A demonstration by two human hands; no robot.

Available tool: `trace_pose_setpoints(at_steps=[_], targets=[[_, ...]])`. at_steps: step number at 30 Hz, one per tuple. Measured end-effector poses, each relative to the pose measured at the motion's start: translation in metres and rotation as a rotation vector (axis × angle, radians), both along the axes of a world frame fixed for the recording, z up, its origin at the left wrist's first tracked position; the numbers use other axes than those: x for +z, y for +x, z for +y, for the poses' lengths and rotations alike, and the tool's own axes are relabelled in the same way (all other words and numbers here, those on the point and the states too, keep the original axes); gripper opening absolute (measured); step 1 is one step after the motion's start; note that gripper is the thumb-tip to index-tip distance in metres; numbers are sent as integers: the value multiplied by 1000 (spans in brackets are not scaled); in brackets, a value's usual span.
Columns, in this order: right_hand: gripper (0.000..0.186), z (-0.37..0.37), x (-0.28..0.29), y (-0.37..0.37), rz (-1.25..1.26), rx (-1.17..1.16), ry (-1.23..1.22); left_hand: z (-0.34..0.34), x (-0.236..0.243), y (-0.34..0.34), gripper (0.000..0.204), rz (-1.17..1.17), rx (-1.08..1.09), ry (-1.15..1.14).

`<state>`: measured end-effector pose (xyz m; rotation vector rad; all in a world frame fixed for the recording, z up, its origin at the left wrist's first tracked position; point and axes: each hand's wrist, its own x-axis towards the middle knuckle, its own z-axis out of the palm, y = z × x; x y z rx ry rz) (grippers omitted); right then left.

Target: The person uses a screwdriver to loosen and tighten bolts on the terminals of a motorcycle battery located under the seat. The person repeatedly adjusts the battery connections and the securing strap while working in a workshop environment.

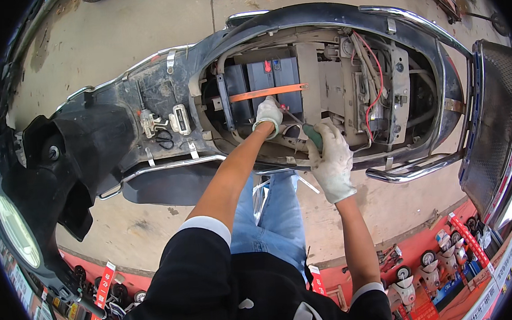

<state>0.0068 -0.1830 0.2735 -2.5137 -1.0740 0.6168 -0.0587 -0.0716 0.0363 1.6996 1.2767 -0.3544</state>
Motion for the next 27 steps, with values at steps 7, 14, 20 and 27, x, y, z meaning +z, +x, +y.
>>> trace_pose_setpoints(at_steps=[7,14,20,27], targets=[[33,2,-19,-3,-15,-27,-30,-17,-13,1,20,-43,205,-83],[34,9,-18,-1,4,33,-53,-30,-33,-2,23,-70,414,-148],[32,19,-12,9,18,168,-66,-30,-22,0,18,-137,565,-245],[36,29,-12,17,-1,415,-78,-32,-24,-1,21,-75,545,-146]])
